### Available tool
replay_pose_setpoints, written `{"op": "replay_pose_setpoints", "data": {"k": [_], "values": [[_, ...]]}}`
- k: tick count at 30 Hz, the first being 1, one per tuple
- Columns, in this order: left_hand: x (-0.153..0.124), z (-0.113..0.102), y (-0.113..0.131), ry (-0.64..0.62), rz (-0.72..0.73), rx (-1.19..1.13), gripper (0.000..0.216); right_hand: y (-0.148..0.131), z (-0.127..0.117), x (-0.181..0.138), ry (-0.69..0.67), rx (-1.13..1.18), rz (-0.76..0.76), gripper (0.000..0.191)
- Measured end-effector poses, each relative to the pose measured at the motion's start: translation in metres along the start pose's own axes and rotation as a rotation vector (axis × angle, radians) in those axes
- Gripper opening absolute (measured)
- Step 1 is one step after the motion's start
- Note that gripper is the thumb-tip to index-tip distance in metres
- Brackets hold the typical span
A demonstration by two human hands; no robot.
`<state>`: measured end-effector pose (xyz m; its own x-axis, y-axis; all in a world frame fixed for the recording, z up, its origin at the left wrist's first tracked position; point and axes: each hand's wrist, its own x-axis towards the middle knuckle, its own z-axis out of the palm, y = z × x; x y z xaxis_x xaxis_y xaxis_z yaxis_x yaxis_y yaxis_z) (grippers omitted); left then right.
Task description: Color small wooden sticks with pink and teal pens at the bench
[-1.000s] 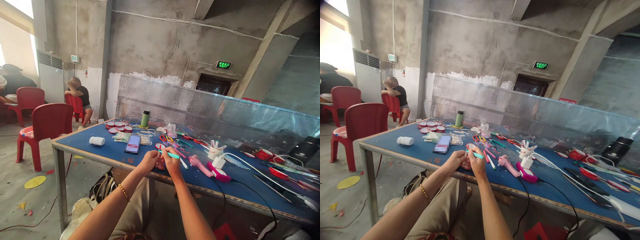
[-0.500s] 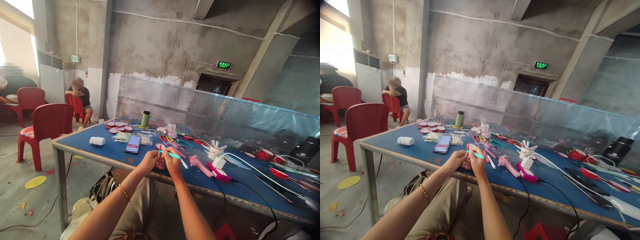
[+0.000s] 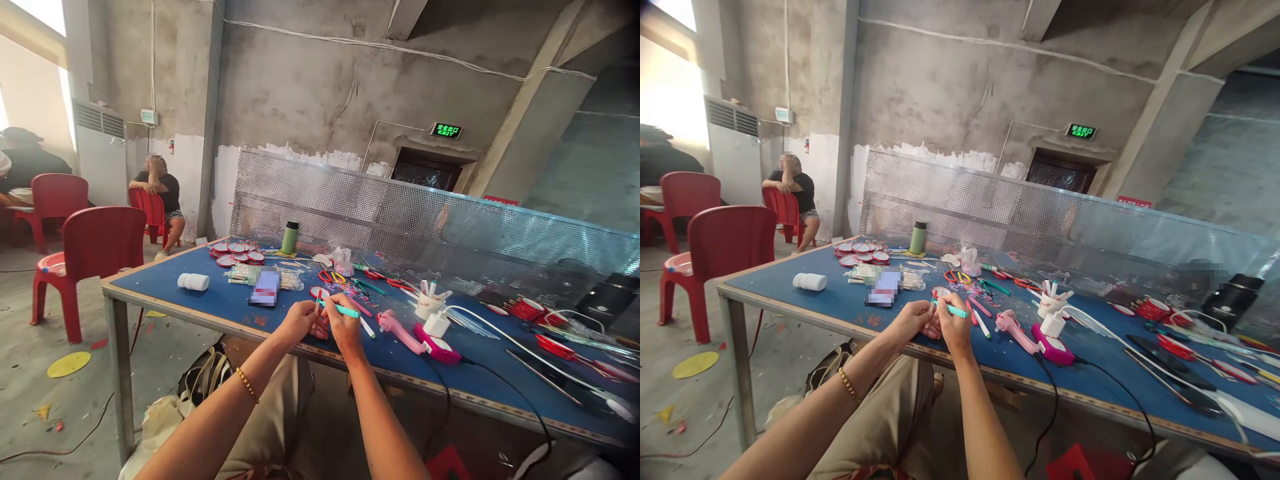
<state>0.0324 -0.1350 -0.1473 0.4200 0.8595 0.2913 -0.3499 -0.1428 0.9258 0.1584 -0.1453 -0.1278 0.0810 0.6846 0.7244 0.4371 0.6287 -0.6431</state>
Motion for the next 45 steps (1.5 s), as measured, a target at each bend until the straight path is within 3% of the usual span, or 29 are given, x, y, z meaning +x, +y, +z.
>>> {"op": "replay_pose_setpoints", "data": {"k": [16,45], "values": [[0.002,-0.001,-0.002,0.006,-0.002,0.012,0.014,0.001,0.0,0.0,-0.008,-0.026,-0.027,0.027],[0.003,-0.001,-0.003,0.005,-0.007,0.006,0.023,0.011,0.0,0.0,0.002,-0.043,-0.037,0.027]]}}
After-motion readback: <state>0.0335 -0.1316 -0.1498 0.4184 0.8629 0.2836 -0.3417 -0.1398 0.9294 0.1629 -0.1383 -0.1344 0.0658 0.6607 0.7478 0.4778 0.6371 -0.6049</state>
